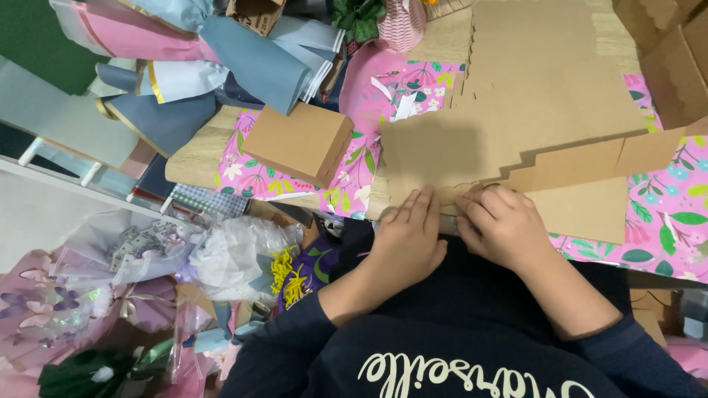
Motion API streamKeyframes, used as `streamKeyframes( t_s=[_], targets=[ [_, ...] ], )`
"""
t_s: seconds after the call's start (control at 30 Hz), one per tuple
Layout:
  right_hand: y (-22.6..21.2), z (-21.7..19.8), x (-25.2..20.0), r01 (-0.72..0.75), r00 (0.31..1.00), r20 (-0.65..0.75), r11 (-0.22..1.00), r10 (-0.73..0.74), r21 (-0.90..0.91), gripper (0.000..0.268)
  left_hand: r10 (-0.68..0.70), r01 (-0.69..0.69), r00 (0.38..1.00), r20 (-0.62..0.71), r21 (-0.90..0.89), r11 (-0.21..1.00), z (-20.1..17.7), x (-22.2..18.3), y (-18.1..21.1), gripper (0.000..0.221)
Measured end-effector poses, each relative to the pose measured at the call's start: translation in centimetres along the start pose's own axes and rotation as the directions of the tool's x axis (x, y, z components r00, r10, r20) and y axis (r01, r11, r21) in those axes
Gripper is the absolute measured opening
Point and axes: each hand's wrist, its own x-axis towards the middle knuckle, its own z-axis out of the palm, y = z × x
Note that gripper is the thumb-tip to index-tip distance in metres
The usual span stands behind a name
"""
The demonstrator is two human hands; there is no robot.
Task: Assembling a decorative cardboard box by folding along scored lines and tucking in flaps.
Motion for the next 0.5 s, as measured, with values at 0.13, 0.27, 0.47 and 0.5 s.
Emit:
streamKeyframes(
  t_s=[0.13, 0.27, 0.47, 0.5],
  targets=[
    [-0.2, -0.4, 0.7, -0.004, 1.0, 0.01, 1.0, 0.004, 0.008, 0.016, -0.005, -0.006, 0.995, -0.096, -0.116, 0.993, 0.3, -0.6, -2.3, 0.068],
    [-0.1, -0.4, 0.4, -0.017, 0.999, 0.033, 1.0, 0.017, 0.013, 0.008, -0.013, -0.042, 0.947, -0.32, -0.164, 0.986, 0.7, -1.3, -5.6, 0.03],
    [0.2, 0.0, 0.0, -0.035, 0.998, 0.045, 0.999, 0.034, 0.019, 0.008, -0.012, -0.034, 0.963, -0.269, -0.163, 0.986, 0.1, -1.4, -7.1, 0.052],
    [0.2, 0.0, -0.1, -0.038, 0.998, 0.051, 0.999, 0.037, 0.021, 0.009, -0.003, -0.046, 0.96, -0.279, -0.168, 0.985, 0.2, -1.4, -7.1, 0.045]
  ],
)
